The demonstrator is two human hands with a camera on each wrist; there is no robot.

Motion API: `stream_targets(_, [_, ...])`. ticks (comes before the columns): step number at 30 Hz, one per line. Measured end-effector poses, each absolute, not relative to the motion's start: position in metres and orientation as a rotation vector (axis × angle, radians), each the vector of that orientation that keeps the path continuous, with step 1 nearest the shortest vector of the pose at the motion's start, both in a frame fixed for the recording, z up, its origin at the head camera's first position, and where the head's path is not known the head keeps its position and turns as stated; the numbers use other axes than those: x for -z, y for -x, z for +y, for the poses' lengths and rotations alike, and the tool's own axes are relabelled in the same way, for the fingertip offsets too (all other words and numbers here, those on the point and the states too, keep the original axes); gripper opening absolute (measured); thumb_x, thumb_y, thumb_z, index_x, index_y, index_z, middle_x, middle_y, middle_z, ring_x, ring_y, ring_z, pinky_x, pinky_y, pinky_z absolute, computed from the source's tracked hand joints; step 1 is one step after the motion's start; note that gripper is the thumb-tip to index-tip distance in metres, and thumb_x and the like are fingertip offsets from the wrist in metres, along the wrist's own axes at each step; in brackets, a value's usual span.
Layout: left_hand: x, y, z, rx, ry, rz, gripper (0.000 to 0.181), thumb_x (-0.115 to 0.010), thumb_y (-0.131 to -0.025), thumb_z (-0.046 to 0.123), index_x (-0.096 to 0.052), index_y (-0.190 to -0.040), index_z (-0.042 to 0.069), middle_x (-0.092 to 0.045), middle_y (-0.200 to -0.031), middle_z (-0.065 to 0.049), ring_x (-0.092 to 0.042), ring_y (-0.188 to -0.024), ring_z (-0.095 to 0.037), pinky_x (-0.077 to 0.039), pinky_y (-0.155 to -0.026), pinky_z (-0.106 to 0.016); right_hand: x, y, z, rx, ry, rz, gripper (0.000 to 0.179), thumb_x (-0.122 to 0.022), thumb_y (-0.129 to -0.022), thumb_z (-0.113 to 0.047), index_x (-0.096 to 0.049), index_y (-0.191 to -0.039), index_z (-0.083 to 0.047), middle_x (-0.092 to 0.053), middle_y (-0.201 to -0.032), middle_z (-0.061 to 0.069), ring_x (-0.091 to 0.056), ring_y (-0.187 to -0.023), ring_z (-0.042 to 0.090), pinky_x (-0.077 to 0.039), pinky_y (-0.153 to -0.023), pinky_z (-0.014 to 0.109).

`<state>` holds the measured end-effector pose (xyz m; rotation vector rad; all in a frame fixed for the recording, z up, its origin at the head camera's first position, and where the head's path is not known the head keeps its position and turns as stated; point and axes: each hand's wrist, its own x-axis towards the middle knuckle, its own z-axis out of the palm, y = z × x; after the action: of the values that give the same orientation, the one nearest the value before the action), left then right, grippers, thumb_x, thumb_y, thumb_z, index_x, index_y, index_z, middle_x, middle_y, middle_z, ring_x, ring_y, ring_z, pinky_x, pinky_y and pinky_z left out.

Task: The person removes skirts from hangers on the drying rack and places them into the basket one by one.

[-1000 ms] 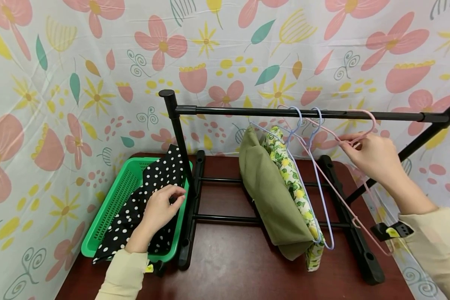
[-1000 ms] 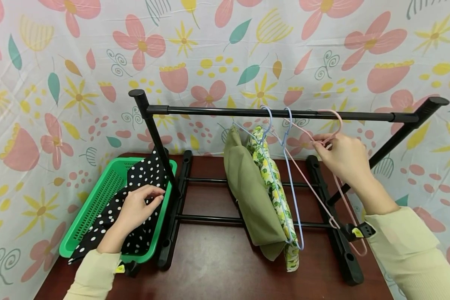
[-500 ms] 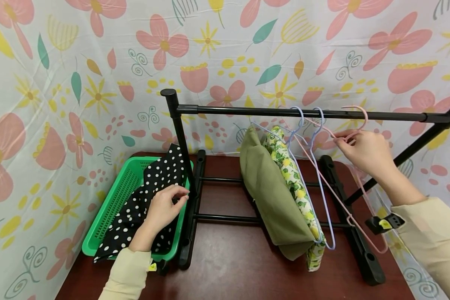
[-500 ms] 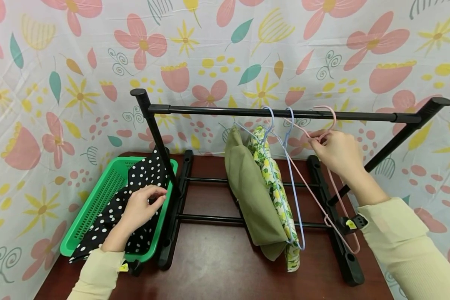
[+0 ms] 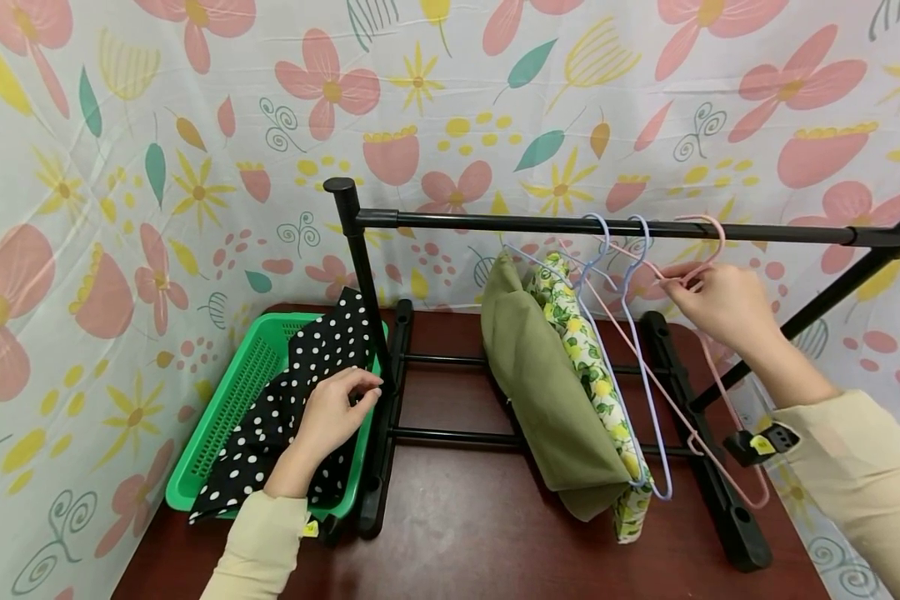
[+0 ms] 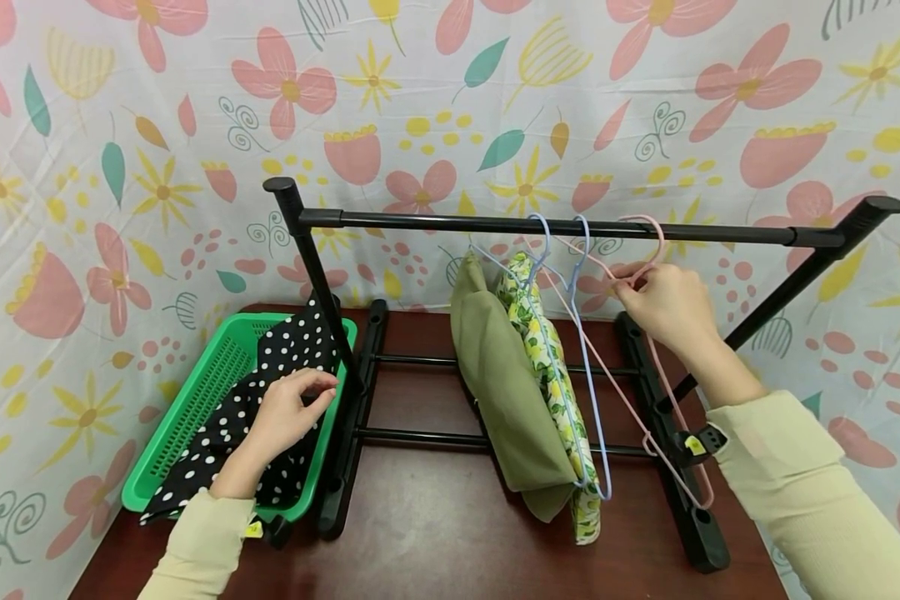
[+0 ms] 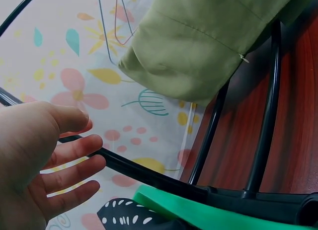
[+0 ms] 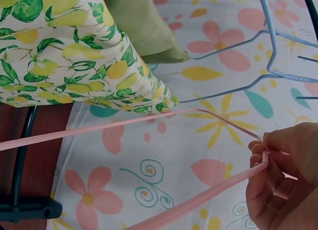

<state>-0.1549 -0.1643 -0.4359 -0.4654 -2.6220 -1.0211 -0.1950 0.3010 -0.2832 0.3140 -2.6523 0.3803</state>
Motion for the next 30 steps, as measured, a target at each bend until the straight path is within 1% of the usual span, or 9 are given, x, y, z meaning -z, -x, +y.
stream_targets(3, [0.437, 0.156, -0.163, 1.029, 0.472, -2.612, 0.008, -0.066, -0.084, 0.014, -0.069, -0.09, 0.02, -0.064, -0.085, 0.008, -0.06, -0.077, -0.008, -0.051, -0.068, -0.029, 0.285, 0.195, 0.301, -0.404, -0.297, -2.676, 0.024, -0.056, -0.089, -0.02, -0.073, -0.083, -0.003, -0.03, -0.034, -0.007, -0.019, -0.034, 0.009, -0.018, -0.035, 0.025])
stream_targets(6, [0.437, 0.158, -0.162, 1.037, 0.473, -2.602, 0.008, -0.065, -0.085, 0.014, -0.069, -0.09, 0.019, -0.064, -0.085, 0.008, -0.06, -0.076, -0.007, -0.051, -0.068, -0.028, 0.286, 0.194, 0.302, -0.422, -0.273, -2.694, 0.025, -0.056, -0.089, -0.021, -0.073, -0.089, -0.002, -0.031, -0.034, -0.005, -0.019, -0.034, 0.009, -0.018, -0.035, 0.026])
stream_targets(11, [0.44, 0.163, -0.16, 1.033, 0.462, -2.598, 0.008, -0.065, -0.085, 0.015, -0.069, -0.091, 0.019, -0.065, -0.085, 0.007, -0.061, -0.077, -0.007, -0.052, -0.07, -0.028, 0.288, 0.194, 0.303, -0.439, -0.244, -2.712, 0.026, -0.058, -0.089, -0.023, -0.072, -0.095, -0.001, -0.036, -0.036, -0.002, -0.022, -0.034, 0.012, -0.019, -0.036, 0.027])
stream_targets(14, [0.442, 0.165, -0.16, 1.039, 0.454, -2.594, 0.008, -0.065, -0.085, 0.015, -0.069, -0.09, 0.019, -0.065, -0.084, 0.007, -0.06, -0.076, -0.007, -0.052, -0.07, -0.028, 0.288, 0.194, 0.303, -0.455, -0.231, -2.724, 0.027, -0.058, -0.089, -0.024, -0.071, -0.099, -0.001, -0.042, -0.039, -0.001, -0.026, -0.034, 0.015, -0.02, -0.036, 0.028])
stream_targets(18, [0.444, 0.168, -0.158, 1.07, 0.453, -2.576, 0.007, -0.065, -0.085, 0.014, -0.069, -0.089, 0.019, -0.065, -0.083, 0.006, -0.061, -0.076, -0.008, -0.052, -0.07, -0.029, 0.29, 0.195, 0.304, -0.459, -0.22, -2.73, 0.027, -0.058, -0.089, -0.024, -0.071, -0.098, -0.002, -0.049, -0.044, 0.002, -0.03, -0.035, 0.017, -0.022, -0.037, 0.029])
stream_targets(21, [0.446, 0.169, -0.157, 1.097, 0.446, -2.576, 0.007, -0.065, -0.085, 0.014, -0.069, -0.088, 0.019, -0.065, -0.084, 0.006, -0.061, -0.076, -0.008, -0.052, -0.071, -0.029, 0.291, 0.195, 0.305, -0.449, -0.22, -2.737, 0.028, -0.058, -0.089, -0.024, -0.071, -0.098, -0.001, -0.06, -0.056, 0.013, -0.036, -0.037, 0.016, -0.024, -0.037, 0.03])
stream_targets(24, [0.448, 0.169, -0.156, 1.104, 0.435, -2.589, 0.007, -0.065, -0.085, 0.014, -0.068, -0.089, 0.02, -0.065, -0.085, 0.007, -0.061, -0.078, -0.007, -0.052, -0.072, -0.028, 0.291, 0.195, 0.305, -0.444, -0.239, -2.748, 0.03, -0.057, -0.089, -0.025, -0.07, -0.1, 0.0, -0.066, -0.072, 0.021, -0.04, -0.039, 0.015, -0.025, -0.038, 0.031])
stream_targets(25, [0.448, 0.17, -0.156, 1.105, 0.432, -2.592, 0.007, -0.065, -0.085, 0.015, -0.068, -0.089, 0.02, -0.065, -0.085, 0.007, -0.061, -0.078, -0.007, -0.052, -0.072, -0.028, 0.291, 0.195, 0.306, -0.446, -0.24, -2.753, 0.031, -0.057, -0.09, -0.025, -0.069, -0.101, 0.001, -0.066, -0.077, 0.023, -0.041, -0.039, 0.015, -0.025, -0.038, 0.031])
stream_targets(30, [0.448, 0.17, -0.156, 1.107, 0.436, -2.59, 0.007, -0.064, -0.085, 0.015, -0.068, -0.089, 0.02, -0.065, -0.085, 0.006, -0.061, -0.078, -0.007, -0.052, -0.072, -0.028, 0.29, 0.194, 0.306, -0.447, -0.235, -2.774, 0.032, -0.055, -0.091, -0.026, -0.069, -0.102, 0.001, -0.066, -0.085, 0.025, -0.044, -0.04, 0.017, -0.025, -0.038, 0.031])
